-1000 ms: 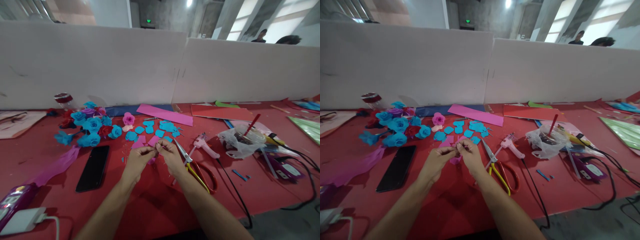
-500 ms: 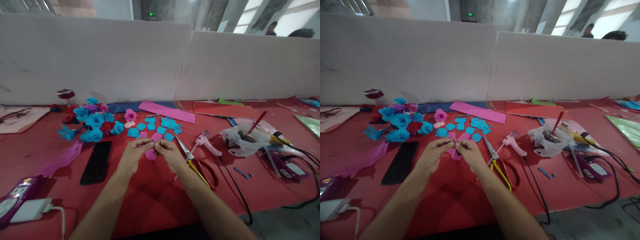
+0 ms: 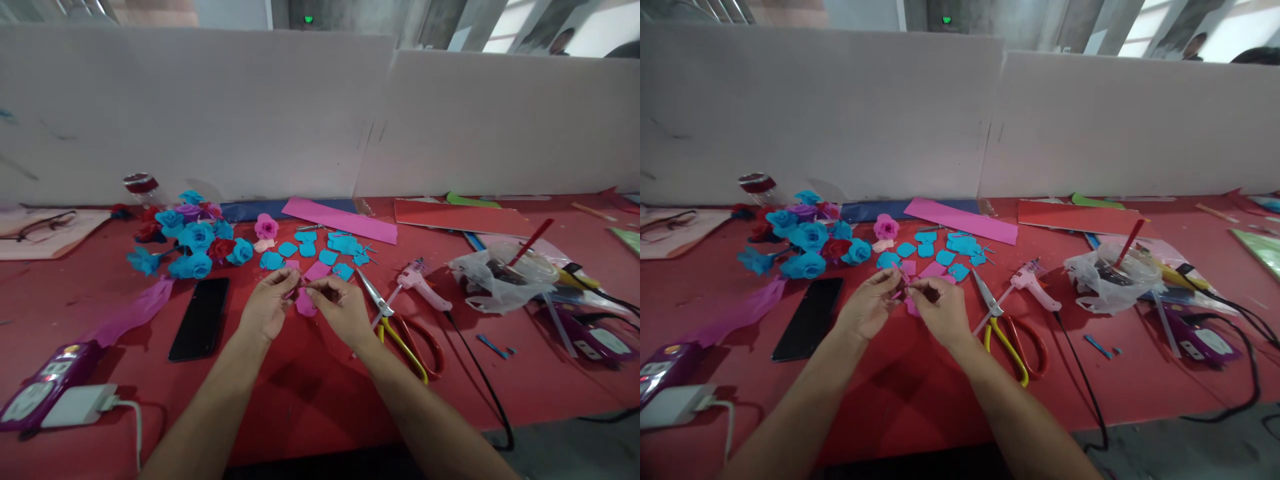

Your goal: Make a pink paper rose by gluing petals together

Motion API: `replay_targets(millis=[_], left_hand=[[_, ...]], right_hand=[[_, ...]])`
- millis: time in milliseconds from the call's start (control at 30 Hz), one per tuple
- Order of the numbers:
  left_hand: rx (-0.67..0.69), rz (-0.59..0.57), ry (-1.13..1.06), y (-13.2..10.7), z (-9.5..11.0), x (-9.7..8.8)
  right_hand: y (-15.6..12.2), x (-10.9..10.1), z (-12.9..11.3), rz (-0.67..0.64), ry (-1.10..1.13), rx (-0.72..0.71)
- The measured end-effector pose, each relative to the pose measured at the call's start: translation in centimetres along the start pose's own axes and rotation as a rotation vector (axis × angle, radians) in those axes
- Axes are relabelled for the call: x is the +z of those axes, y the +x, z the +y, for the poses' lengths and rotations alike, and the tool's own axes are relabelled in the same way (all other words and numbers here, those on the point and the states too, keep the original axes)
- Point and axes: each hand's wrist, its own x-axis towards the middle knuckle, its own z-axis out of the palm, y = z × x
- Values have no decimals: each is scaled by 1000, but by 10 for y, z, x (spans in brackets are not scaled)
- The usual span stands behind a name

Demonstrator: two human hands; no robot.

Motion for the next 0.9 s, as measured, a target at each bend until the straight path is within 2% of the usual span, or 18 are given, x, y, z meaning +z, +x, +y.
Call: replay_targets(millis=[267, 667, 900], left_hand=[[0, -62, 39, -1, -2, 0], [20, -121, 60, 0, -4, -1], [40, -95, 67, -1, -4, 0]], right_hand=[[0, -2, 0, 44, 0, -39], [0, -1, 3, -59, 89, 3], [-1, 1, 3, -116, 134, 16]])
